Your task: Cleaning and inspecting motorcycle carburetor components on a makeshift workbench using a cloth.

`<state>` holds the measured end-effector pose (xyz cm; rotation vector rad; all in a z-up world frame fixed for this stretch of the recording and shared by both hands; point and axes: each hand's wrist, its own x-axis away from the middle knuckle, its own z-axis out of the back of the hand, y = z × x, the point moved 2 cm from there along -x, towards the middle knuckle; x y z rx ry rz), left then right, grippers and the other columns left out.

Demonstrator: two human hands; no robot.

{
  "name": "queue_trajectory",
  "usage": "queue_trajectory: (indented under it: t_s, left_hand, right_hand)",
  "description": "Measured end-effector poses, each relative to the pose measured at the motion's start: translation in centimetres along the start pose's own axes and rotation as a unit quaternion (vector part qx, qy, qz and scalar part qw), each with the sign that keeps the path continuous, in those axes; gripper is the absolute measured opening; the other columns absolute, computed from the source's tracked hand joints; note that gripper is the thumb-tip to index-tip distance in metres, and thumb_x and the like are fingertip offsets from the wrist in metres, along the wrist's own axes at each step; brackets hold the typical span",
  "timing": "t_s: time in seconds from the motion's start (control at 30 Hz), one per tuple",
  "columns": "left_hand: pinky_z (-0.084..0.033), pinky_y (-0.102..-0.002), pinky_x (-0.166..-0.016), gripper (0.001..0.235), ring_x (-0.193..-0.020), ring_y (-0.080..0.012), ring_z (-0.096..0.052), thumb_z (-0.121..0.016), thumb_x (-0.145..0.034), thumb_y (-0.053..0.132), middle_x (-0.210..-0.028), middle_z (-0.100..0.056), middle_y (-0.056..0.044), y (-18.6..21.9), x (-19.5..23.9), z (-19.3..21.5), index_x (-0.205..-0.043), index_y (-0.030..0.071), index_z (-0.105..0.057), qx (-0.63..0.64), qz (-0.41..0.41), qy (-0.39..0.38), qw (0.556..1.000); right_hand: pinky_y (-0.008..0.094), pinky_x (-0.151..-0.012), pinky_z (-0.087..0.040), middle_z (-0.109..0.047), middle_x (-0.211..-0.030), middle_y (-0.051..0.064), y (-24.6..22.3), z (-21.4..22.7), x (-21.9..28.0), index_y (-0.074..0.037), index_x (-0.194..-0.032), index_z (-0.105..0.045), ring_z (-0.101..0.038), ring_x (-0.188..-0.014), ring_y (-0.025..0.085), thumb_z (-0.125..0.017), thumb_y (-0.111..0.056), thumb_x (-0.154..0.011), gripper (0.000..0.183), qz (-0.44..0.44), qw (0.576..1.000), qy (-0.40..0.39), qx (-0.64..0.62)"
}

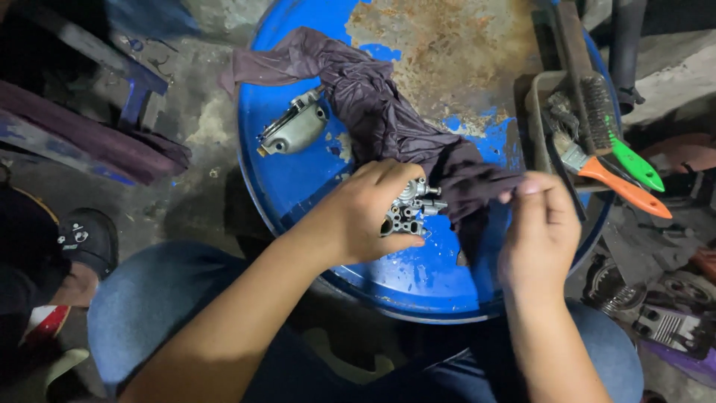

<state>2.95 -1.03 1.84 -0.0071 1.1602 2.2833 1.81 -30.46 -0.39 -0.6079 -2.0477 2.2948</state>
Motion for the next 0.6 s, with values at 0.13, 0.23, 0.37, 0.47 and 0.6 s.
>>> queue_trajectory:
  t_s: [0.13,0.23,0.37,0.47,0.6]
  left_hand:
    - [-0.053,-0.059,-0.118,0.086,-0.146,-0.0435,-0.065,-0.102,-0.095,0.042,-0.157,-0.071,-0.019,0.6,-0.6,0.5,-0.161,0.008,-0.059,0.022,0.03,-0.068,0.997]
    - [-0.054,-0.058,-0.117,0.086,-0.143,-0.0431,-0.067,-0.102,-0.094,0.042,-0.154,-0.072,-0.018,0.5,-0.5,0.5,-0.161,0.008,-0.06,0.013,0.023,-0.058,0.998]
    - [-0.054,-0.057,-0.115,0.094,-0.142,-0.0447,-0.066,-0.098,-0.093,0.046,-0.154,-0.071,-0.021,0.2,-0.5,0.7,-0.166,0.005,-0.056,0.014,0.006,-0.065,0.998]
    - [-0.053,-0.056,-0.112,0.097,-0.136,-0.0446,-0.065,-0.089,-0.094,0.057,-0.148,-0.07,-0.021,0.0,-0.3,0.9,-0.166,0.003,-0.053,0.018,-0.026,-0.068,0.997]
    - [-0.055,-0.055,-0.105,0.093,-0.134,-0.0412,-0.065,-0.097,-0.088,0.037,-0.146,-0.067,-0.016,0.5,-0.5,1.5,-0.164,0.009,-0.052,0.013,0.012,-0.105,0.994]
  right_hand:
    - [0.039,-0.137,-0.059,-0.076,-0.167,0.015,-0.6,0.0,-0.7,-0.021,-0.124,-0.068,-0.074,-0.147,0.021,-0.067,-0.03,-0.127,0.01,0.013,0.993,0.041,-0.112]
    - [0.06,-0.134,-0.066,-0.078,-0.158,0.029,-2.5,-0.6,-0.3,-0.024,-0.116,-0.049,-0.077,-0.155,0.046,-0.07,-0.046,-0.124,0.031,-0.026,0.986,-0.008,-0.166]
    - [0.054,-0.123,-0.063,-0.077,-0.101,0.014,-2.9,-1.4,0.6,-0.011,-0.117,-0.06,-0.079,-0.096,0.03,-0.065,-0.017,-0.128,0.014,0.097,0.964,-0.203,0.142]
    - [0.062,-0.146,-0.049,-0.078,-0.109,0.006,-3.9,-2.7,0.8,-0.009,-0.119,-0.074,-0.075,-0.101,0.025,-0.08,-0.021,-0.118,0.014,0.181,0.9,-0.279,0.281]
    - [0.064,-0.145,-0.043,-0.081,-0.128,0.009,-5.3,-3.2,0.7,-0.01,-0.137,-0.085,-0.079,-0.125,0.028,-0.074,-0.019,-0.118,0.024,0.246,0.858,-0.334,0.303]
